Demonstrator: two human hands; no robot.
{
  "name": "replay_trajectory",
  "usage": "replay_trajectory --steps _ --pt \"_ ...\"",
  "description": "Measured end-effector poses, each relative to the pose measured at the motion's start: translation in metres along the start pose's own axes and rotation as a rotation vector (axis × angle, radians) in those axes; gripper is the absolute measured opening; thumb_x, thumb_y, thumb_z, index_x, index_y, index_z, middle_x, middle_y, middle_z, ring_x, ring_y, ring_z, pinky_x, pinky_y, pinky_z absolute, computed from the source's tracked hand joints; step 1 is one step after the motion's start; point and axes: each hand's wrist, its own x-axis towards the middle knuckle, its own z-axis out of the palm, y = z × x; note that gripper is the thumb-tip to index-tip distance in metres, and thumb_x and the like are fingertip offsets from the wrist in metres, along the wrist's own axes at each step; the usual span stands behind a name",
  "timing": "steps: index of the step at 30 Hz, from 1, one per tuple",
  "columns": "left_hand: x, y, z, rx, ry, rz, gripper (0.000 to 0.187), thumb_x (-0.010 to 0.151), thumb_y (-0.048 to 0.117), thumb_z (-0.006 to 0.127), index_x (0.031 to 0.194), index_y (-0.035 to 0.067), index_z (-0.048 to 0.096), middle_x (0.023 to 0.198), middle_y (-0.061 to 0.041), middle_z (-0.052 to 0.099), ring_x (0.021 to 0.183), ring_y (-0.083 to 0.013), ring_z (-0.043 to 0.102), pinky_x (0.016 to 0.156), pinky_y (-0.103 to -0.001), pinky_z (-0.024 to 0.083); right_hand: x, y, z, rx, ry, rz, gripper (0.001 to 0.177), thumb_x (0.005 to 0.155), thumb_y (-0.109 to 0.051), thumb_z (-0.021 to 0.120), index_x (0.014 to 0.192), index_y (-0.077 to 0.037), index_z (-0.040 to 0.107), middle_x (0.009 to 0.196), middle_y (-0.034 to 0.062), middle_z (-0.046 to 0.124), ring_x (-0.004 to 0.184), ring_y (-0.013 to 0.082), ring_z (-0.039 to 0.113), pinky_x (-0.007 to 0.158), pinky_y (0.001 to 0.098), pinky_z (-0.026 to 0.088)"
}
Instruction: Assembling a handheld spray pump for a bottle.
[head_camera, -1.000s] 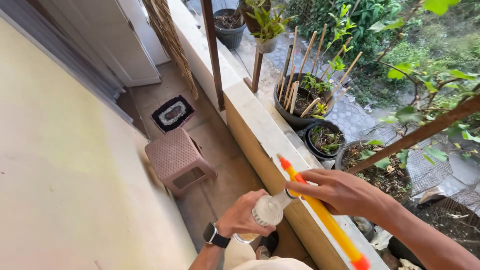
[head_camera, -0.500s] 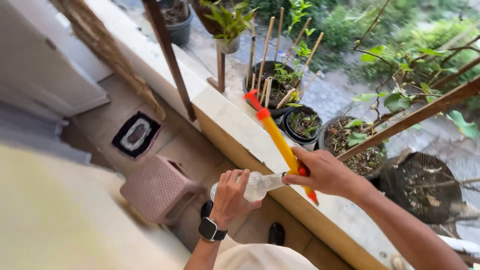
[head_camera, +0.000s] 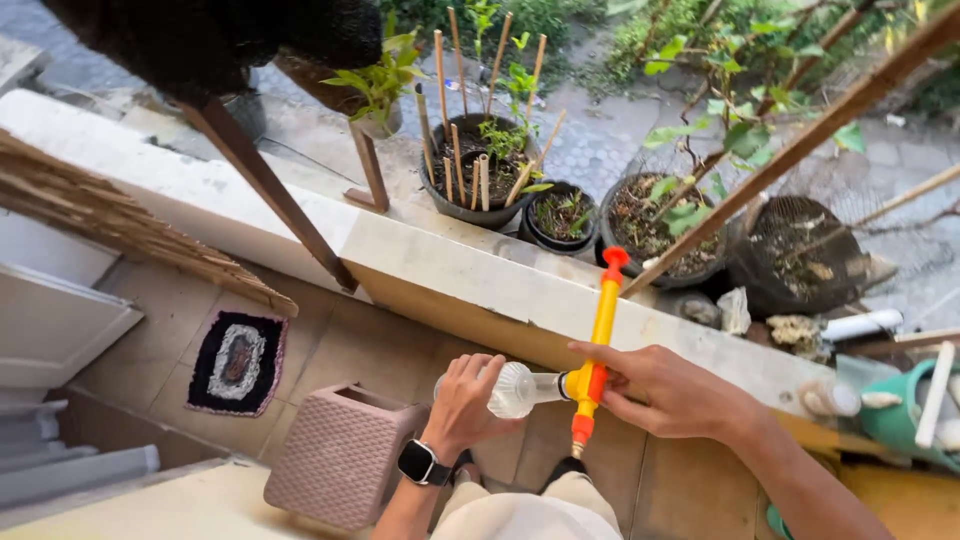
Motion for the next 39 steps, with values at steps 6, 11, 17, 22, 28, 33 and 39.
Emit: replay_trajectory --steps 6,11,17,22,28,33,39 --pt "-0.004 0.003 0.013 -0.027 -0.003 0.086 0.081 0.053 0.03 0.094 0.121 -0.001 0.063 0.113 -0.017 0.065 0.103 -0.0366 0.059 0.09 -0.047 0.048 -0.032 0.013 0.019 -0.475 0.222 -0.094 0.031 0.087 -0.037 0.072 0.108 -0.014 0.065 0.084 0.0099 0.062 0.076 0.0308 0.063 0.067 0.0426 0.05" --pt "-0.001 0.025 0.019 0.032 0.014 0.06 0.082 0.051 0.029 0.094 0.121 -0.001 0.062 0.113 -0.017 0.065 0.103 -0.0371 0.059 0.089 -0.047 0.049 -0.047 0.005 0.029 -0.264 0.241 0.192 0.035 0.091 -0.039 0.071 0.115 -0.016 0.062 0.079 0.0102 0.063 0.07 0.0293 0.064 0.065 0.0406 0.051" --pt "-0.004 0.047 0.042 0.099 0.026 0.026 0.084 0.051 0.029 0.095 0.121 -0.002 0.061 0.111 -0.018 0.064 0.102 -0.0367 0.058 0.09 -0.048 0.047 -0.069 0.007 0.046 0.062 0.407 0.511 0.07 0.085 -0.03 0.075 0.15 -0.021 0.049 0.066 0.0127 0.071 0.056 0.0255 0.071 0.056 0.0368 0.054" --pt "-0.008 0.069 0.058 0.093 0.014 -0.037 0.083 0.051 0.03 0.095 0.121 -0.001 0.061 0.11 -0.017 0.064 0.102 -0.0354 0.059 0.089 -0.047 0.047 -0.097 0.051 0.061 0.023 0.516 0.343 0.044 0.095 -0.021 0.071 0.138 -0.02 0.061 0.075 0.0113 0.076 0.062 0.0203 0.074 0.059 0.0335 0.056" --pt "-0.024 0.077 0.068 0.046 -0.034 -0.093 0.078 0.057 0.03 0.094 0.121 0.001 0.062 0.108 -0.014 0.064 0.101 -0.0341 0.059 0.088 -0.045 0.049 -0.106 0.049 0.043 0.116 0.286 0.096 0.06 0.083 -0.003 0.06 0.142 -0.013 0.058 0.101 0.0111 0.079 0.073 0.0271 0.074 0.068 0.0336 0.057" --pt "-0.024 0.067 0.06 0.015 -0.08 -0.076 0.076 0.054 0.03 0.095 0.117 0.003 0.064 0.105 -0.014 0.064 0.098 -0.0352 0.059 0.086 -0.046 0.048 -0.092 0.081 0.066 -0.464 0.387 0.096 0.041 0.082 -0.035 0.08 0.119 -0.022 0.067 0.095 0.009 0.07 0.083 0.0309 0.07 0.075 0.0414 0.055" --pt "-0.015 0.021 0.034 -0.032 -0.053 -0.007 0.081 0.052 0.032 0.094 0.119 0.0 0.062 0.107 -0.015 0.065 0.101 -0.0357 0.059 0.087 -0.047 0.049 -0.017 -0.014 0.048 -0.247 0.342 0.599 0.069 0.088 -0.043 0.073 0.15 -0.021 0.052 0.108 0.0093 0.066 0.091 0.0274 0.07 0.085 0.0418 0.056"
